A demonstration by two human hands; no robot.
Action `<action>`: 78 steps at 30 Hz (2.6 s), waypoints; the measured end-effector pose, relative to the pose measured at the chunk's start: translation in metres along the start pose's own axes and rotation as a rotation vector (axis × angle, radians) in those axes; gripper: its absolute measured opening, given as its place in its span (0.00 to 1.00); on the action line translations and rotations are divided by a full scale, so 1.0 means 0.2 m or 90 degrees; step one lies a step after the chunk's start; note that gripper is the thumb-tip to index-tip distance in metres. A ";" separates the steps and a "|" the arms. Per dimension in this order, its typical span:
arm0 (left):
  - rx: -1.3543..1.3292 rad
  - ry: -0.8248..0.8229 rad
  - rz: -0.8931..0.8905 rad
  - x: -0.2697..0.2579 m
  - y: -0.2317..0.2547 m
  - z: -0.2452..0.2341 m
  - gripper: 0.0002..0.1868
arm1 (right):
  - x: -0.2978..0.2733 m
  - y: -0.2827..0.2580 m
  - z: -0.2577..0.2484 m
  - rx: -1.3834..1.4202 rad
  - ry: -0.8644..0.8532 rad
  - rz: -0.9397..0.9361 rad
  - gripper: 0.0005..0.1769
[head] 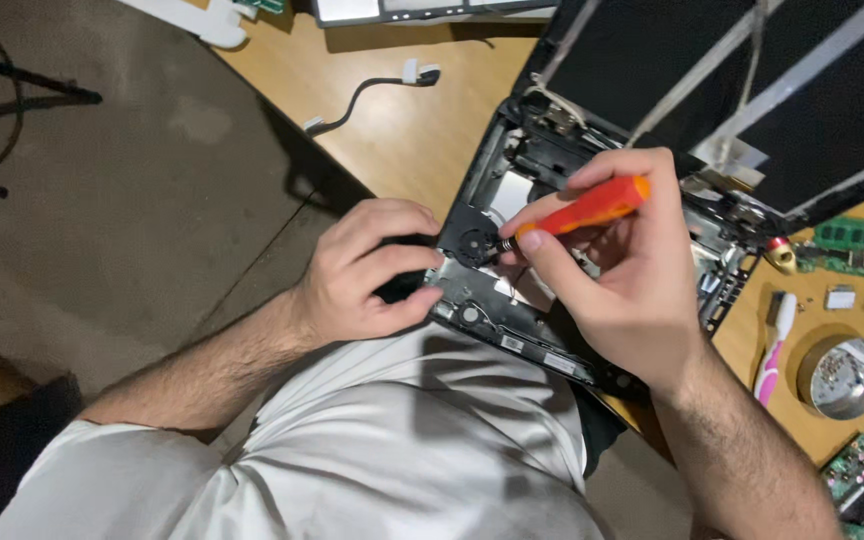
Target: The person removes a motherboard from a disassembled laptop, places it on the table, and then uses a screwdriver to tighten screws on the laptop's internal chassis. They then pick up the motherboard again and place it back into the laptop.
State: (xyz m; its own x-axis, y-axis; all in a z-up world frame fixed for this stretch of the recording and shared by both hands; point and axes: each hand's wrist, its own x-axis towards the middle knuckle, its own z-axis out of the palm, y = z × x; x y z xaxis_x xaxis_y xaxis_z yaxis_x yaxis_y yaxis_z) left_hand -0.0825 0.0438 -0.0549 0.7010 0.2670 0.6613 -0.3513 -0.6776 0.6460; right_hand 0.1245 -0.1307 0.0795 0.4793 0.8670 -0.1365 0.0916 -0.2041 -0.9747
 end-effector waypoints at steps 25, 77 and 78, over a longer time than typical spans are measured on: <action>0.201 -0.165 -0.002 0.29 0.18 0.01 0.08 | 0.17 0.27 0.04 0.040 0.106 -0.013 0.25; 0.336 -0.261 -0.002 0.29 0.09 -0.02 0.20 | 0.16 0.23 0.01 -0.088 0.103 -0.026 0.25; 0.350 -0.270 0.000 0.30 0.09 -0.02 0.20 | 0.16 0.22 0.01 -0.101 0.107 -0.034 0.25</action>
State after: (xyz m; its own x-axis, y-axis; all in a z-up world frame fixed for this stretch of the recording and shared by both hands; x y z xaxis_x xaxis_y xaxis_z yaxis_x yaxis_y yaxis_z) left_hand -0.0503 0.0504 -0.0018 0.9221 0.0520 0.3835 -0.0643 -0.9566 0.2844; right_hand 0.1423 -0.1109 0.0323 0.6072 0.7935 -0.0405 0.2504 -0.2395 -0.9380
